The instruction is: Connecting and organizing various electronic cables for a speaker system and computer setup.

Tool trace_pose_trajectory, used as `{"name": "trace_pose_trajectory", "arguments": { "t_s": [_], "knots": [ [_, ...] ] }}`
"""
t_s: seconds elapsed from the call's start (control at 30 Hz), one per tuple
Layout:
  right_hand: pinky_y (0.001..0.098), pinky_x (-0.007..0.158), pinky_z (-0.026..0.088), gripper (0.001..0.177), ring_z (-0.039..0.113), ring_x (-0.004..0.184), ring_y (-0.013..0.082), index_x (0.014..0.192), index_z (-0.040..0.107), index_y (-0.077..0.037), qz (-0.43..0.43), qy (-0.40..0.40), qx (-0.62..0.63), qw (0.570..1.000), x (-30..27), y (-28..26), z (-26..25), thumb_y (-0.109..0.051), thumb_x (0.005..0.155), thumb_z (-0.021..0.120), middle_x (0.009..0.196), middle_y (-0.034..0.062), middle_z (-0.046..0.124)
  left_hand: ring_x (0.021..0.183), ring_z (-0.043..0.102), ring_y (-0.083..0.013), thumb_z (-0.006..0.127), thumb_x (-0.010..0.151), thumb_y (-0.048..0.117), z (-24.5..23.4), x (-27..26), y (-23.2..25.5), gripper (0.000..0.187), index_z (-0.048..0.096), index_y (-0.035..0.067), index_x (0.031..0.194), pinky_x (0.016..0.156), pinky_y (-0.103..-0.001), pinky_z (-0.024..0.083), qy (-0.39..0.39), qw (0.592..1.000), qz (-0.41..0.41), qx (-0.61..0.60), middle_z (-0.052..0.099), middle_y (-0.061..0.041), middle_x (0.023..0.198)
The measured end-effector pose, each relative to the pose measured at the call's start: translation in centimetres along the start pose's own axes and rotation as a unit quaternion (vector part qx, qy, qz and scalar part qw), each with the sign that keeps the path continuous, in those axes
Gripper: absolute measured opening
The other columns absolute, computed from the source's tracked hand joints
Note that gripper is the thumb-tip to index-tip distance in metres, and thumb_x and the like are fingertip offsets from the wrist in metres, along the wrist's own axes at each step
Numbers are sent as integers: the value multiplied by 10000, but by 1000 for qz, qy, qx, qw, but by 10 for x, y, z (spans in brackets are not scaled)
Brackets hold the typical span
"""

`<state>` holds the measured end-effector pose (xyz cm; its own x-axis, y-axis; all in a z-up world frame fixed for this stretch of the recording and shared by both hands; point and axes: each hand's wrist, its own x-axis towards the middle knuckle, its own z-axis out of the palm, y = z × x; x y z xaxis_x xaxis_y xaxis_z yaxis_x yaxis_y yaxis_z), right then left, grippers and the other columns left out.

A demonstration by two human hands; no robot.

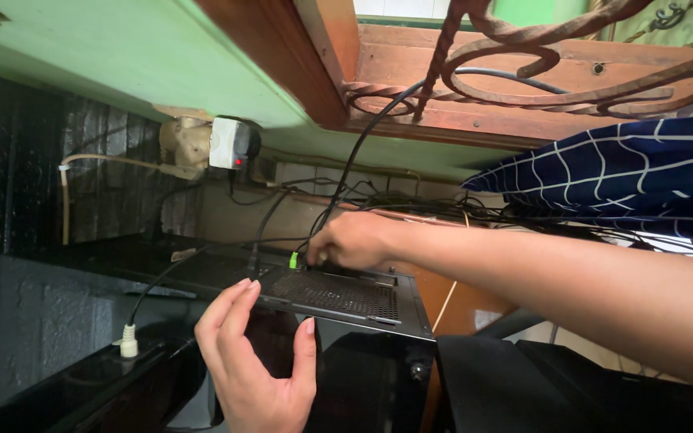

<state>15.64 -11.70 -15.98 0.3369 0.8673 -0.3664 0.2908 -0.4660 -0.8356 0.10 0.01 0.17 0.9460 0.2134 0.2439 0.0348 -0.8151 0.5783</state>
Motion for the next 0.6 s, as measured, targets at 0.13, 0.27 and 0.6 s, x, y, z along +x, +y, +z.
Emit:
{"name": "trace_pose_trajectory", "arguments": {
  "t_s": [0.13,0.27,0.6],
  "knots": [
    [376,931,549,441,725,1060,215,1141,762,-205,-17,-8,28,999,3,8,12,-41,806,527,1098,30,777,1276,556,-362,800,811,112,0,-1,0,653,489,-4,1373,1100,-432,473,-2,1000,-2,-3,511,-209,1364],
    [399,927,538,421,700,1079,259,1153,748,-166,-64,-9,9,998,7,12,15,-50,802,549,1133,62,754,1268,555,-364,803,801,118,1,-1,-2,661,488,-4,1369,1092,-433,471,3,1000,0,-1,514,-209,1357],
    [442,901,537,554,701,1067,323,1336,581,-179,-16,-22,31,999,13,-6,5,-46,802,516,1116,115,744,1265,556,-379,796,825,116,-2,-1,1,647,482,-22,1373,1096,-447,472,1,1000,9,-2,514,-225,1358]
  ]
}}
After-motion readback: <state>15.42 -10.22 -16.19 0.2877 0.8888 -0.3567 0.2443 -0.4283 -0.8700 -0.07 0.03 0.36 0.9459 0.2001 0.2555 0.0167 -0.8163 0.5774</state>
